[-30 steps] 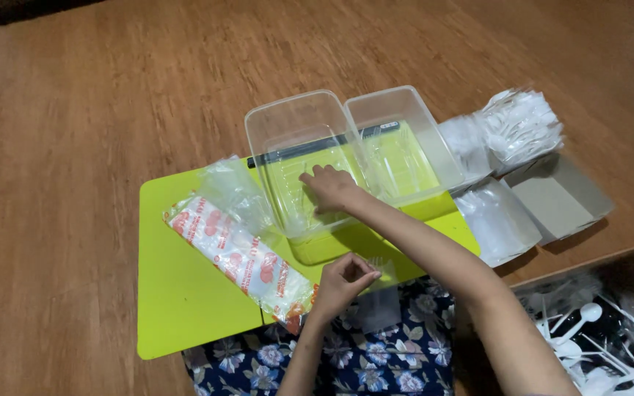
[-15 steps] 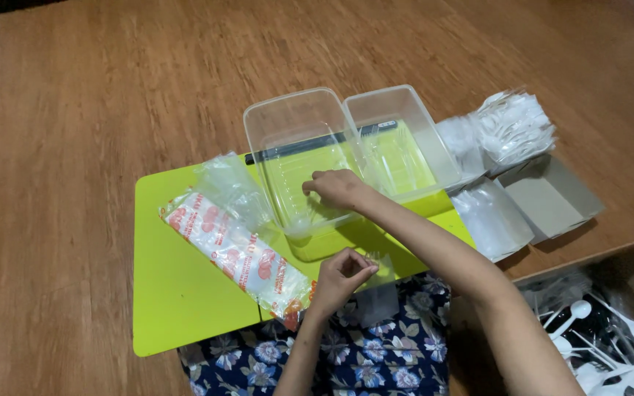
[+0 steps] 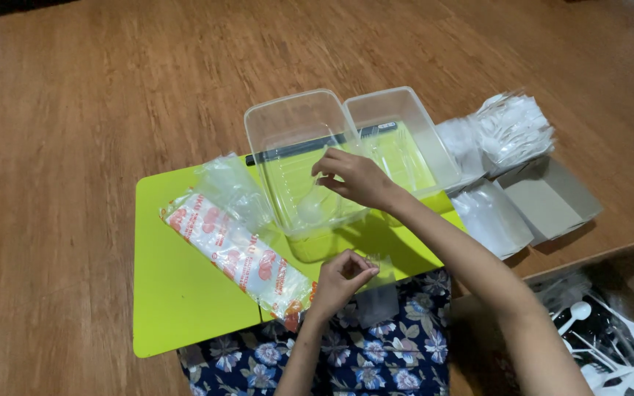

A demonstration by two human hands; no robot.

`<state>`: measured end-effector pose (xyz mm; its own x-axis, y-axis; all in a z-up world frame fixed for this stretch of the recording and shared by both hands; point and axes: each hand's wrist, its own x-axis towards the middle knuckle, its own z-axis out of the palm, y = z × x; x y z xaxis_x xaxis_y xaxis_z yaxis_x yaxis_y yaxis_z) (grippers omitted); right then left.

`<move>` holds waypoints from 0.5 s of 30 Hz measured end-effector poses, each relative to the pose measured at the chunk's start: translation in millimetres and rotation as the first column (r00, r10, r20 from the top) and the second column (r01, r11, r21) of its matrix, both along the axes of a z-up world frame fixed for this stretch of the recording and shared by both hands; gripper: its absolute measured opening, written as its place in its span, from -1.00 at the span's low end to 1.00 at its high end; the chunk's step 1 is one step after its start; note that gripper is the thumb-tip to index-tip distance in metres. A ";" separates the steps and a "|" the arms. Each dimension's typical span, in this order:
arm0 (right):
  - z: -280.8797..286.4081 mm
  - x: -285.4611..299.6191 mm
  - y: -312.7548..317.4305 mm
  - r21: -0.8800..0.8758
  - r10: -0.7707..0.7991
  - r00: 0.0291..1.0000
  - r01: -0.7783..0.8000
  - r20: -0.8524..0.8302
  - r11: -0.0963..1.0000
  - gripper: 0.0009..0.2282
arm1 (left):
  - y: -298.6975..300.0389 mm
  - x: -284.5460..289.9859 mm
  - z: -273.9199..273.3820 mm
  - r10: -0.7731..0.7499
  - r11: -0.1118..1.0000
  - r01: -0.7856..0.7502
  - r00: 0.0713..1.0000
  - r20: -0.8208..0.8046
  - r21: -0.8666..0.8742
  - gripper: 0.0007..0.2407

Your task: Organizing plastic bags by separating them and placing them into plastic containers

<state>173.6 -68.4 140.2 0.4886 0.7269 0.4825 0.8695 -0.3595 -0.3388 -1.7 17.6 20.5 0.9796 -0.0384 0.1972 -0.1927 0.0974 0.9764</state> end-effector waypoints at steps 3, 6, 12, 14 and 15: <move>20.5 -19.0 -18.3 0.233 0.064 0.995 -0.045 -0.073 0.971 -0.84 | -2.5 1.2 -8.4 -0.005 0.998 0.004 1.000 -0.009 -0.065 -0.85; 28.6 -43.7 -47.5 0.392 0.084 0.969 0.014 -0.232 0.920 -0.88 | -1.0 -0.4 2.6 0.017 1.000 -0.017 1.000 -0.005 0.019 -0.86; -49.7 -87.0 -122.3 0.322 0.190 0.905 -0.062 -0.381 0.945 -0.87 | -2.4 -0.5 -3.1 0.004 0.978 -0.012 0.999 0.035 0.206 -0.89; -66.2 -94.9 -129.8 0.350 0.158 0.925 -0.029 -0.345 0.936 -0.90 | -3.3 -1.6 4.5 -0.005 0.974 -0.005 0.999 0.041 0.229 -0.90; -74.3 -99.1 -133.8 0.379 0.126 0.944 0.000 -0.306 0.925 -0.93 | -3.9 -2.2 8.5 -0.012 0.968 -0.001 0.999 0.050 0.252 -0.89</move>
